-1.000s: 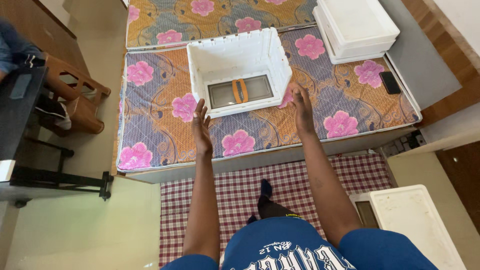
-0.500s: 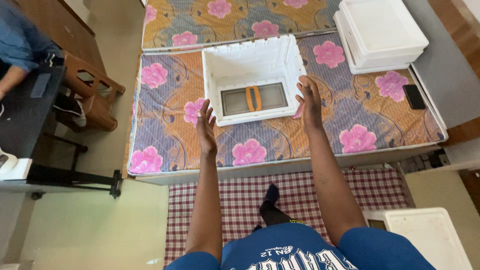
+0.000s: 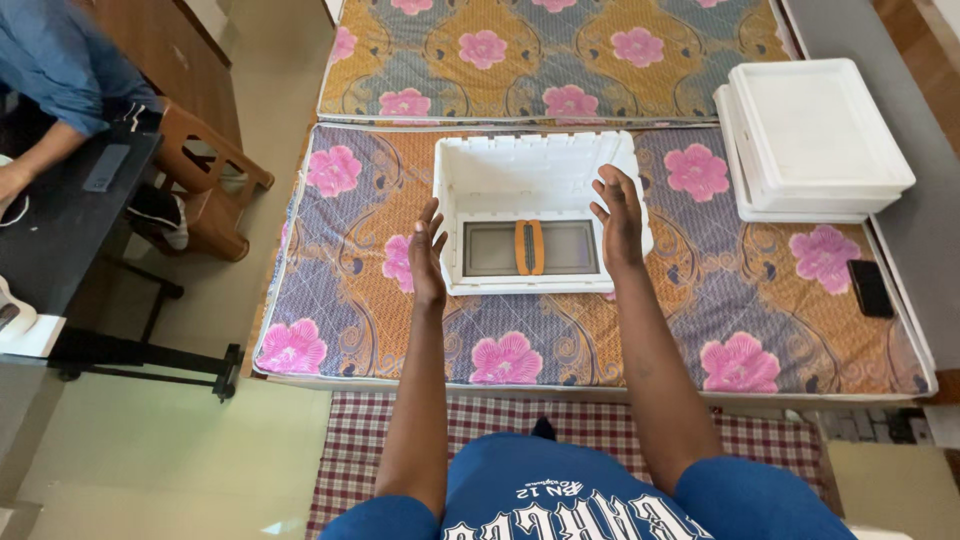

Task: The person assembles a white plastic cooler by unfolding its sides, inserting a metal tray, and folding the side panels into a compact form. The person then stacks the assembled cooler with other similar units on a patterned mattress.

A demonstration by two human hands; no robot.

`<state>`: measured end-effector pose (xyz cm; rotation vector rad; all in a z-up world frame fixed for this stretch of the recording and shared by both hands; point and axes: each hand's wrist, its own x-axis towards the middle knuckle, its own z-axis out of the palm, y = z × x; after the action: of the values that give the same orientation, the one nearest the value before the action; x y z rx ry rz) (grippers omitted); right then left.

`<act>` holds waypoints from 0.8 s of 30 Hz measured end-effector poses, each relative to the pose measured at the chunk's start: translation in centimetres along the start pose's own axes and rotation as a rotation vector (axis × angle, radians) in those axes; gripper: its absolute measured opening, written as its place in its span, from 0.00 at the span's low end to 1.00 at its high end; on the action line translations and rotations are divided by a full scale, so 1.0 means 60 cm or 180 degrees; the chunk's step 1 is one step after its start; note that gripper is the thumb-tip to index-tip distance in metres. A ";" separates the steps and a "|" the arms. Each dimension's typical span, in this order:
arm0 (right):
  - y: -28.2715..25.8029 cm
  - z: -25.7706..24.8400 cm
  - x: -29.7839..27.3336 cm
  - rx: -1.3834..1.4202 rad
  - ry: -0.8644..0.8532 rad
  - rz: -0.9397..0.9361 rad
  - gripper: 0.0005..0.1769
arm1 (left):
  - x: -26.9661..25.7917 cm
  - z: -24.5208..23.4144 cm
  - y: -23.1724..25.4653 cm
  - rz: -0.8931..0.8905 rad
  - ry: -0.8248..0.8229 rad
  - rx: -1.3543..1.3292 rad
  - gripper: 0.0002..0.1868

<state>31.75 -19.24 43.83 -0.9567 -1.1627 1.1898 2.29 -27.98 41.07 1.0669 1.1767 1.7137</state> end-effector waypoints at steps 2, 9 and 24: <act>0.005 0.009 0.017 -0.0042 -0.0022 0.0017 0.46 | 0.015 -0.005 -0.006 -0.0008 0.0046 -0.0038 0.42; 0.030 0.049 0.058 -0.0151 -0.0008 0.0177 0.47 | 0.062 -0.033 -0.030 -0.0091 0.0087 -0.0214 0.41; 0.128 0.155 0.091 -0.0155 0.0389 0.0556 0.40 | 0.191 -0.113 -0.098 -0.0576 -0.0390 -0.0286 0.42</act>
<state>21.19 -13.01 38.84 -1.1708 -1.0310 1.2274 -7.11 -17.93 36.31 0.9662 1.0748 1.5252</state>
